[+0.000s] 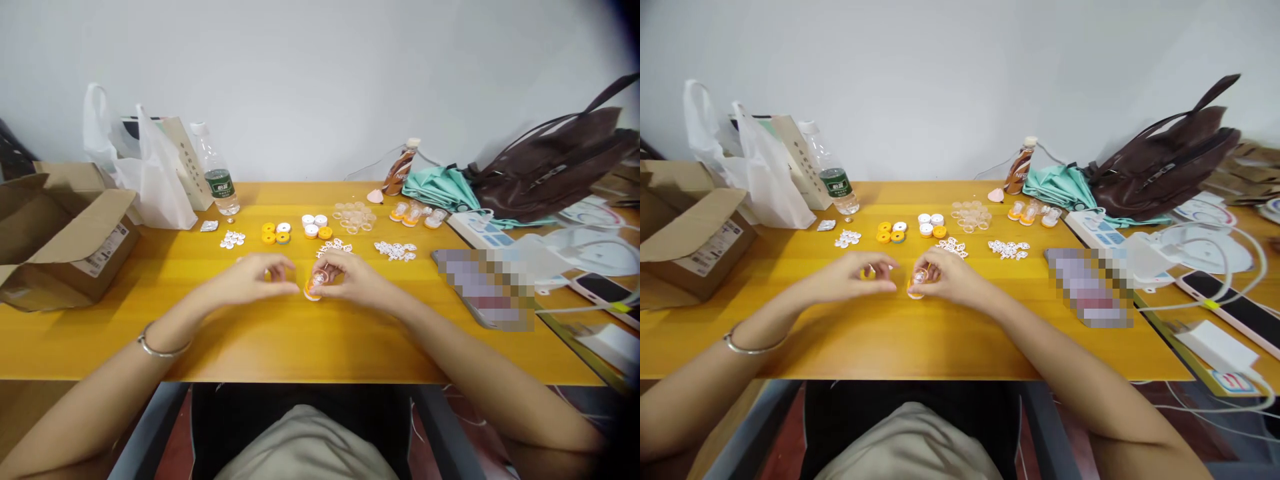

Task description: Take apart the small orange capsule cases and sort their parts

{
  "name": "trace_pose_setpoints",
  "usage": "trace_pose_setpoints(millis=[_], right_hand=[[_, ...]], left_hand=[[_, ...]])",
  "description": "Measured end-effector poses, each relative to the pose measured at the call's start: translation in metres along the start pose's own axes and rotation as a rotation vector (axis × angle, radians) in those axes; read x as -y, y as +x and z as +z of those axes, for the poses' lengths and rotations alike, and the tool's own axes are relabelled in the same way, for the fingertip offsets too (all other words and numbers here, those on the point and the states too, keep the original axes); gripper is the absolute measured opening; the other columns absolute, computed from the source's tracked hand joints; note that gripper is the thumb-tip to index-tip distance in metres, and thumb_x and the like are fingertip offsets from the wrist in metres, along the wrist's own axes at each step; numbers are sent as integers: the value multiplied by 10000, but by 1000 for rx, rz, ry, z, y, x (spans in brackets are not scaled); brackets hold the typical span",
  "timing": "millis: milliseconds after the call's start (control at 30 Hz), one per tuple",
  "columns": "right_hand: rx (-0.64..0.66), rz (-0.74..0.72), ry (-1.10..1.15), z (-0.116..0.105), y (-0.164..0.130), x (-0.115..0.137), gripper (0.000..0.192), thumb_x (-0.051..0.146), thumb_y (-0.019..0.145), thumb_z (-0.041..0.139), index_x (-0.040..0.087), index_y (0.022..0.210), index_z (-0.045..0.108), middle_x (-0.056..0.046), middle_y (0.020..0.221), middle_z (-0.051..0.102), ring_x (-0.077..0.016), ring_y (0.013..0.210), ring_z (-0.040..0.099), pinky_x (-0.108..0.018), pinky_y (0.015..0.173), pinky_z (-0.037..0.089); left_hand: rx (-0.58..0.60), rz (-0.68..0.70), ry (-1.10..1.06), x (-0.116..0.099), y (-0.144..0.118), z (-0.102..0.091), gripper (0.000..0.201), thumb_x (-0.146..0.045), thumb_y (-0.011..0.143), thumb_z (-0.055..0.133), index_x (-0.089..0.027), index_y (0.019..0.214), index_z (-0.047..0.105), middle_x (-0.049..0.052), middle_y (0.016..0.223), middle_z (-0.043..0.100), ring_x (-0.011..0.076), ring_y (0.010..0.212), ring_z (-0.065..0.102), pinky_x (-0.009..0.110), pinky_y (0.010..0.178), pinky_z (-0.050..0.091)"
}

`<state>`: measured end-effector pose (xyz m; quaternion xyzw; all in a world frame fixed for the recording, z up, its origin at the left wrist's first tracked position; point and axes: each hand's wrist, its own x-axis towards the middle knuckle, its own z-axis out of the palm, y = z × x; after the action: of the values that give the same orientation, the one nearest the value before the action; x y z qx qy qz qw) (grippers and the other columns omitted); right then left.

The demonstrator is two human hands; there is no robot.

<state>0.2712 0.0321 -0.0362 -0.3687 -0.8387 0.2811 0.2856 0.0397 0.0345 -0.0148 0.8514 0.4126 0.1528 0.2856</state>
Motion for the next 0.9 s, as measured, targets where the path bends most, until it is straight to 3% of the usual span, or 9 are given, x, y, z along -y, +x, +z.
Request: trace_pose_setpoints(millis=[67, 100, 300, 467, 733, 900], right_hand=[[-39, 3, -7, 5, -2, -1, 261, 384, 674, 699, 170, 766, 582, 7, 704, 528, -100, 638, 478, -217, 580, 383], [-47, 21, 14, 8, -4, -3, 279, 398, 671, 700, 171, 762, 568, 20, 670, 509, -91, 604, 449, -207, 550, 360], [-51, 131, 161, 28, -14, -17, 335, 432, 670, 696, 183, 793, 508, 56, 606, 486, -71, 532, 411, -190, 499, 319], [-41, 136, 139, 35, -12, -22, 320, 393, 676, 699, 190, 827, 502, 62, 603, 480, -79, 543, 425, -198, 521, 327], [-22, 126, 154, 37, -12, -24, 390, 419, 678, 691, 205, 886, 441, 66, 636, 475, -83, 560, 428, -202, 538, 331], [-46, 158, 102, 38, -13, -21, 454, 480, 644, 695, 210, 792, 361, 91, 586, 400, -74, 518, 374, -199, 516, 302]], left_hand=[[59, 77, -11, -15, 5, 23, 402, -522, 729, 596, -183, 947, 594, -10, 708, 600, 119, 622, 524, 215, 562, 376], [18, 92, -15, -18, 8, 32, 380, -516, 732, 597, -172, 894, 590, -14, 683, 580, 113, 602, 503, 216, 554, 364], [-75, 61, -149, 1, 13, 65, 319, -433, 745, 611, -173, 914, 539, -16, 735, 549, 106, 622, 482, 207, 557, 368], [-111, 30, -63, 12, 13, 72, 288, -425, 740, 612, -172, 826, 504, -22, 712, 520, 112, 622, 460, 220, 562, 353], [-111, -5, -54, 9, 17, 74, 410, -502, 689, 641, -190, 865, 441, -15, 759, 528, 134, 649, 470, 239, 565, 348], [-126, -2, -64, 9, 17, 76, 320, -406, 706, 642, -192, 824, 436, -28, 737, 533, 120, 631, 471, 227, 562, 346]])
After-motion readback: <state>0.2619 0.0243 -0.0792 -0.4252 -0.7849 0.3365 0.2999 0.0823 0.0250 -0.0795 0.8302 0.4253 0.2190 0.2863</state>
